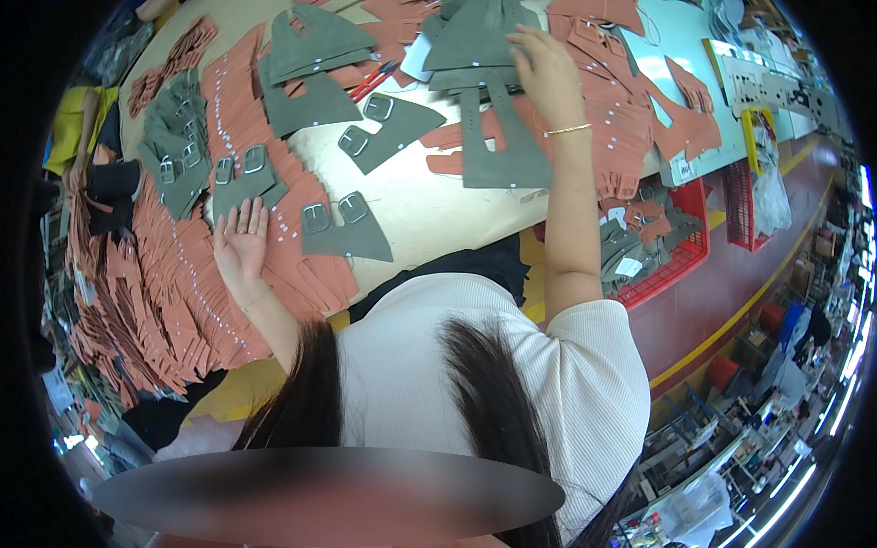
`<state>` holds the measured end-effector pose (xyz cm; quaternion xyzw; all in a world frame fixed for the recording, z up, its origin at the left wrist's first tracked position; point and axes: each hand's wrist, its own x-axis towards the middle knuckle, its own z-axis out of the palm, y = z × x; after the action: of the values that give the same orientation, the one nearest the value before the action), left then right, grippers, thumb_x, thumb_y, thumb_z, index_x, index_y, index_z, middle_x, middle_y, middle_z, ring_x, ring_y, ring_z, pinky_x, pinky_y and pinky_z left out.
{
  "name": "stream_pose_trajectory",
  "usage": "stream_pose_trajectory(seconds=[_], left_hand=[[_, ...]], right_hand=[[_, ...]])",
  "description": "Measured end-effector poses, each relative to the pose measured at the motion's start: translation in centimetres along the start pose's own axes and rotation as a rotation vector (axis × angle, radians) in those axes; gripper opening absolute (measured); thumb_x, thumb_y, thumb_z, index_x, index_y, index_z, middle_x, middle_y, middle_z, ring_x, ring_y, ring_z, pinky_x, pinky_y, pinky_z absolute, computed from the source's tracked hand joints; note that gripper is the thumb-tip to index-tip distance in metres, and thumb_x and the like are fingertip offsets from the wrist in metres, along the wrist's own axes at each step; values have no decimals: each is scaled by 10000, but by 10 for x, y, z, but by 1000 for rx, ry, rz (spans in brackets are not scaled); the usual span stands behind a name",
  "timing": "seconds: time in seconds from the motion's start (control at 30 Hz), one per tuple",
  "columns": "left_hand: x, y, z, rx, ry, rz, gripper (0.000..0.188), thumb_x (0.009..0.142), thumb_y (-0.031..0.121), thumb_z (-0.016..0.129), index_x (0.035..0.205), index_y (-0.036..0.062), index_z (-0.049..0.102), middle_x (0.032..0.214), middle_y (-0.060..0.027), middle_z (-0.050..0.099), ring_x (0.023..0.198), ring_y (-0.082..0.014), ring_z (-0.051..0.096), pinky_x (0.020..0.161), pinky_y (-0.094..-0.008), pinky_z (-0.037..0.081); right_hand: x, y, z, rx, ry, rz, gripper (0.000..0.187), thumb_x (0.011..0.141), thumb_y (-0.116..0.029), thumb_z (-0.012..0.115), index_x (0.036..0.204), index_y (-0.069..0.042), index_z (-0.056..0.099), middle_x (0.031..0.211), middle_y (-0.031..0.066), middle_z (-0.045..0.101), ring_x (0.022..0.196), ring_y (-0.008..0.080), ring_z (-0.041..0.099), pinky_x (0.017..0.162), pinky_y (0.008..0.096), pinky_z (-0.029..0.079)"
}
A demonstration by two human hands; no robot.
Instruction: The person sorts and stacks pre-cut olive-green fabric pieces with metal buckles on a table. They repeatedly pick up pieces, align them, and place them into neat piles while occasionally moving other pieces aside.
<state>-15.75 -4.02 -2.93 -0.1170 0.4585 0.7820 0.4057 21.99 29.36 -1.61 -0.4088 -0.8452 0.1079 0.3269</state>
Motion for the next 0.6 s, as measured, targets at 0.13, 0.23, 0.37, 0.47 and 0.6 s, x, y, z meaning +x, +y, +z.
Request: stream_pose_trajectory(seconds=[0.13, 0.23, 0.37, 0.47, 0.6], left_hand=[[-6, -3, 10, 39, -20, -42, 543, 987, 242, 549, 1406, -6, 308, 1447, -250, 329, 1368, -435, 360, 1140, -563, 330], [-8, -6, 14, 54, -81, -55, 525, 987, 257, 552, 1399, 8, 343, 1425, -240, 345, 1359, -421, 360, 1127, -548, 343], [-4, -13, 19, 64, -153, -65, 506, 985, 265, 556, 1385, 12, 378, 1406, -229, 361, 1346, -407, 367, 1116, -540, 350], [-1, -15, 22, 43, -155, -67, 491, 980, 256, 565, 1373, 9, 407, 1383, -228, 392, 1331, -401, 386, 1110, -537, 356], [-2, -14, 23, -7, -155, -80, 465, 974, 242, 580, 1357, 32, 420, 1367, -224, 433, 1327, -403, 411, 1121, -533, 355]], right_hand=[[-4, 9, 23, -24, -78, -4, 305, 845, -159, 706, 1143, -100, 674, 1303, 83, 626, 1216, 331, 564, 999, 415, 475], [-3, 13, 39, -84, -105, -38, 403, 816, -197, 746, 1202, -130, 650, 1374, 74, 580, 1319, 330, 487, 1066, 440, 426], [-4, 18, 55, -183, -166, -51, 485, 807, -259, 762, 1262, -170, 620, 1436, 64, 532, 1389, 302, 421, 1124, 453, 367], [-1, 24, 61, -176, -177, -98, 417, 850, -292, 721, 1239, -166, 640, 1423, 73, 548, 1372, 314, 444, 1134, 452, 357], [6, 32, 63, -46, -182, -90, 323, 948, -311, 614, 1218, -137, 651, 1361, 109, 595, 1307, 347, 507, 1097, 450, 394]])
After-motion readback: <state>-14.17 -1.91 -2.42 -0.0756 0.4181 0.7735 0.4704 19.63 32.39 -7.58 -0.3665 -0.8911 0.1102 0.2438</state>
